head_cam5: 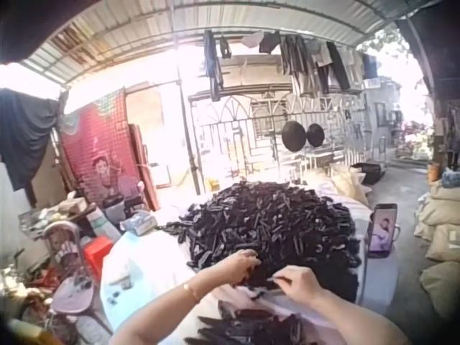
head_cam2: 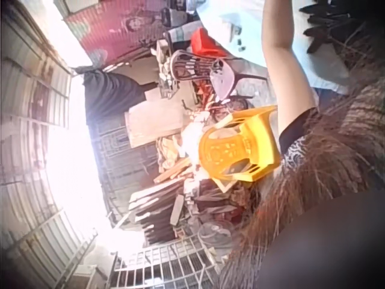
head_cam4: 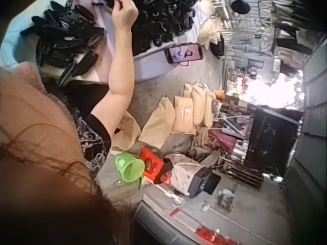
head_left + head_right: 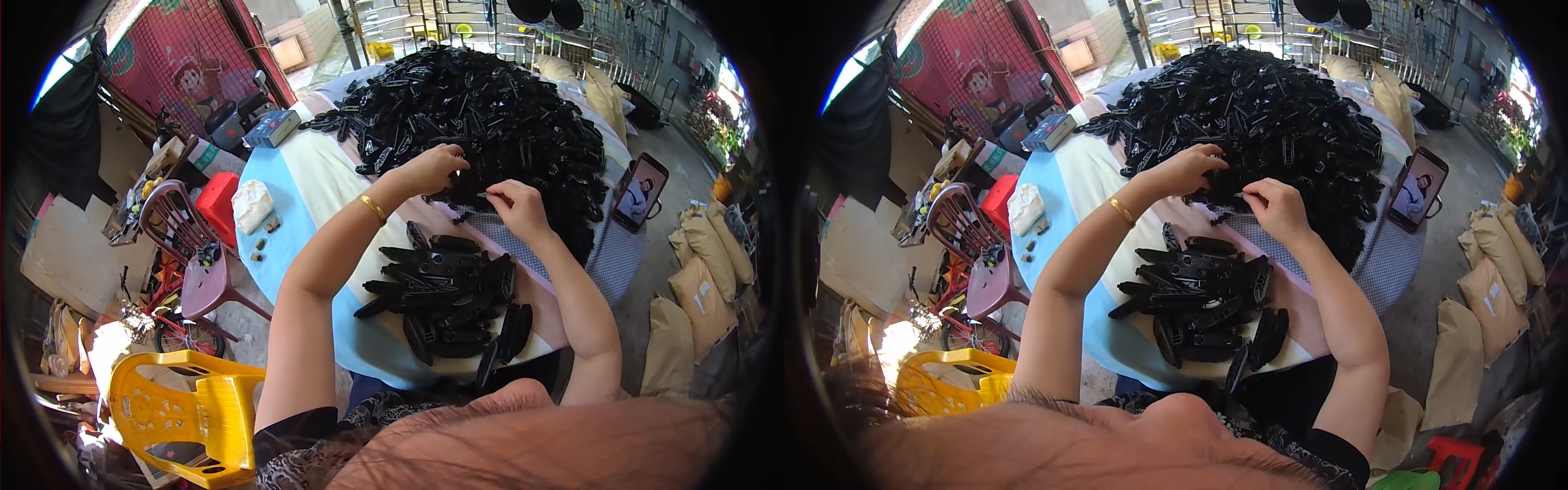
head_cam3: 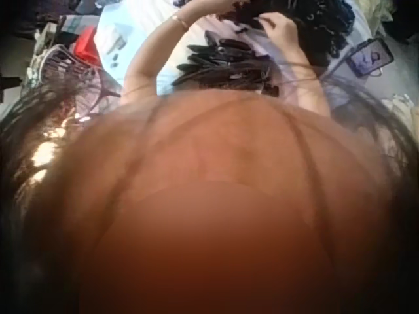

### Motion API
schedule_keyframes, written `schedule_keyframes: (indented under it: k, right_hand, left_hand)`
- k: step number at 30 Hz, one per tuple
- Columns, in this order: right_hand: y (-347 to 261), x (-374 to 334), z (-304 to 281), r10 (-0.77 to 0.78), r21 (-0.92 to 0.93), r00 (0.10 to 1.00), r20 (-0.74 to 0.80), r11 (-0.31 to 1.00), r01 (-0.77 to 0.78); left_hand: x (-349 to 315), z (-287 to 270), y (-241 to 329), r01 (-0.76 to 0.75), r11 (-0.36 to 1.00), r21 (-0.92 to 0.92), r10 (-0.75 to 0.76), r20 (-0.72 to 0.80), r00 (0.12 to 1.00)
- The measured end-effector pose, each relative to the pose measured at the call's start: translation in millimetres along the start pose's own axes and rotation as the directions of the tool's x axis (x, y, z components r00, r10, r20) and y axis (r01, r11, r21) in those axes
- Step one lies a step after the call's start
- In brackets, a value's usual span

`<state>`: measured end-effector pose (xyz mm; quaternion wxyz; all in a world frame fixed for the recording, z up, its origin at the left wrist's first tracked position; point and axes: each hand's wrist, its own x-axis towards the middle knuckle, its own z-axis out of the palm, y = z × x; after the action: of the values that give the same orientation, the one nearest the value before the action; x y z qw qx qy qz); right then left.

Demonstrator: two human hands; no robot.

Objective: Assembling black plastic hair clips by snapping pieces together at a table.

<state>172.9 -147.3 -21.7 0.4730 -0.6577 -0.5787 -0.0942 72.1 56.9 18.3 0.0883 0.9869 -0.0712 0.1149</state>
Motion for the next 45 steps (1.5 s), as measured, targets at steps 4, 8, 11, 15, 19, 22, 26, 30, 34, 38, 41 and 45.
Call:
schedule_keyframes:
  k: [4, 8, 11, 15, 19, 22, 26, 30, 34, 38, 41, 45]
  right_hand:
    - [-3.5, 0.3, 0.4, -0.008, 0.016, 1.000, -0.021, 1.000, 0.009]
    - [-16.6, 2.4, -0.4, -0.027, 0.066, 0.992, -0.121, 0.997, 0.035]
    - [-31.0, 4.8, -0.9, -0.065, 0.127, 0.956, -0.285, 0.986, 0.105]
    - [-45.4, 3.1, -1.2, -0.085, 0.141, 0.948, -0.308, 0.981, 0.134]
    - [-49.5, 3.2, 0.0, -0.134, 0.121, 0.951, -0.278, 0.978, 0.173]
    - [-53.3, 3.5, -2.8, -0.117, 0.123, 0.956, -0.268, 0.980, 0.154]
    - [-55.2, 2.7, -0.6, -0.147, 0.080, 0.964, -0.220, 0.983, 0.168]
    - [-54.8, 0.2, 4.0, -0.209, 0.026, 0.959, -0.191, 0.976, 0.217]
    - [-55.0, 0.3, 3.1, -0.298, -0.113, 0.943, -0.151, 0.952, 0.283]
    - [-53.8, -0.4, 0.0, -0.347, -0.222, 0.937, -0.033, 0.917, 0.332]
    - [-60.1, -2.3, 10.8, 0.123, 0.200, 0.990, -0.076, 0.974, -0.106]
    - [-49.4, 5.4, -5.2, 0.383, 0.440, 0.794, 0.472, 0.678, -0.589]
  left_hand:
    - [-10.1, 9.6, 6.6, 0.037, 0.996, 0.080, -0.019, -0.207, 0.978]
    - [-20.8, 16.3, 21.3, 0.058, 0.925, -0.375, -0.245, -0.473, 0.846]
    - [-33.9, 26.0, 25.2, -0.001, 0.047, -0.999, -0.455, -0.023, 0.890]
    - [-48.9, 35.7, 47.5, -0.077, -0.203, -0.976, -0.335, -0.005, 0.942]
    - [-53.7, 43.5, 51.2, -0.097, -0.246, -0.964, -0.343, -0.007, 0.939]
    - [-52.9, 42.4, 57.6, -0.102, -0.229, -0.968, -0.375, -0.009, 0.927]
    - [-53.4, 39.2, 60.7, -0.045, -0.150, -0.988, -0.430, 0.024, 0.903]
    - [-54.7, 43.6, 60.4, -0.090, -0.090, -0.992, -0.448, -0.040, 0.893]
    - [-57.7, 37.5, 62.9, -0.019, -0.001, -1.000, -0.488, -0.016, 0.872]
    - [-57.2, 33.1, 64.9, -0.022, -0.103, -0.994, -0.528, 0.036, 0.848]
    - [-58.4, 20.5, 71.5, -0.048, -0.013, -0.999, -0.478, -0.037, 0.878]
    - [-63.6, 7.2, 84.1, 0.046, 0.342, -0.938, -0.425, -0.111, 0.899]
